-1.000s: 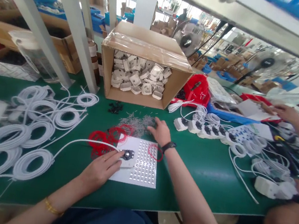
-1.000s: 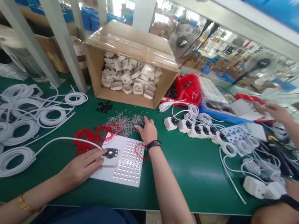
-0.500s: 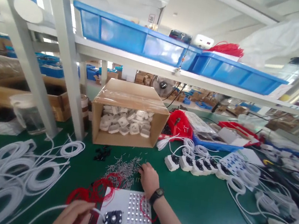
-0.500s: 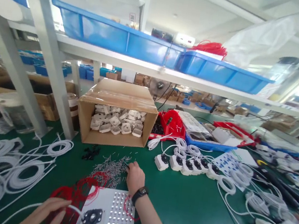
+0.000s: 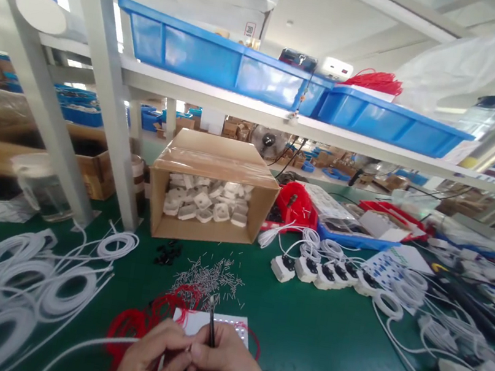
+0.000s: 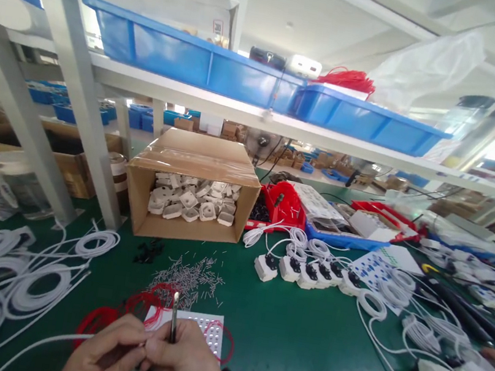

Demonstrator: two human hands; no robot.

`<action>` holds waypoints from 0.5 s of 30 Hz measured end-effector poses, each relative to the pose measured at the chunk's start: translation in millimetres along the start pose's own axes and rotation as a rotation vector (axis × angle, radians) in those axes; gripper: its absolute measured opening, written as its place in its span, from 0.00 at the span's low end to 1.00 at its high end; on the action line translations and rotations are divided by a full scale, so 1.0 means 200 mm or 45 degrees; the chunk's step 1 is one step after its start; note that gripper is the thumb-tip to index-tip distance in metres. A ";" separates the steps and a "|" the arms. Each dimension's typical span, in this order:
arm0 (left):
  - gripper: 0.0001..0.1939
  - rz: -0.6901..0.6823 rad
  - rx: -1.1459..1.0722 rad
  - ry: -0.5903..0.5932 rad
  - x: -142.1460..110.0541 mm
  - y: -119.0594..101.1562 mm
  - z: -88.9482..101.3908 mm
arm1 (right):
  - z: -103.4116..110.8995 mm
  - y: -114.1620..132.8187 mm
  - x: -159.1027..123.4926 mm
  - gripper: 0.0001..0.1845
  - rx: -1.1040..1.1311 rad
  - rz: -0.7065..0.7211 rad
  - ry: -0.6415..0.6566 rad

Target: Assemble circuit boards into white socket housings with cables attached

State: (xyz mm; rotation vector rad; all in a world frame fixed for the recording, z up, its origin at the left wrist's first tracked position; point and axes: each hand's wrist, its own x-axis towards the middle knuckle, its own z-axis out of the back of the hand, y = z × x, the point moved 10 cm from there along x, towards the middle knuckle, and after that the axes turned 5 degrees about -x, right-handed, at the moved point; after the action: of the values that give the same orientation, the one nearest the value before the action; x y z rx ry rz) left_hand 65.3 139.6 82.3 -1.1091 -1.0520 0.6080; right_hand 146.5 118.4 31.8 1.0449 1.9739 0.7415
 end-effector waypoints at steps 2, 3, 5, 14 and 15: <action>0.04 0.037 -0.014 -0.111 -0.01 0.00 0.01 | 0.00 -0.01 -0.01 0.22 0.075 0.046 -0.085; 0.05 0.074 -0.046 -0.188 -0.02 0.00 0.02 | 0.00 -0.01 -0.01 0.22 0.101 0.081 -0.128; 0.05 0.201 -0.222 -0.367 -0.04 0.03 0.05 | 0.01 0.00 -0.02 0.20 0.098 0.180 -0.222; 0.08 1.029 -0.908 -0.635 -0.40 0.35 0.18 | 0.48 0.08 -0.11 0.10 -0.996 0.461 -0.806; 0.09 1.095 -0.864 -0.640 -0.45 0.39 0.19 | 0.50 0.05 -0.10 0.11 -1.086 0.451 -0.783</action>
State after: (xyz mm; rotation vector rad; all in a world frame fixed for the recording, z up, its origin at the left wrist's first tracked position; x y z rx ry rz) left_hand 2.1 109.7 -21.2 -2.1159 -1.2233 1.3133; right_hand 241.3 119.6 -6.3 0.9201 0.8103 1.1403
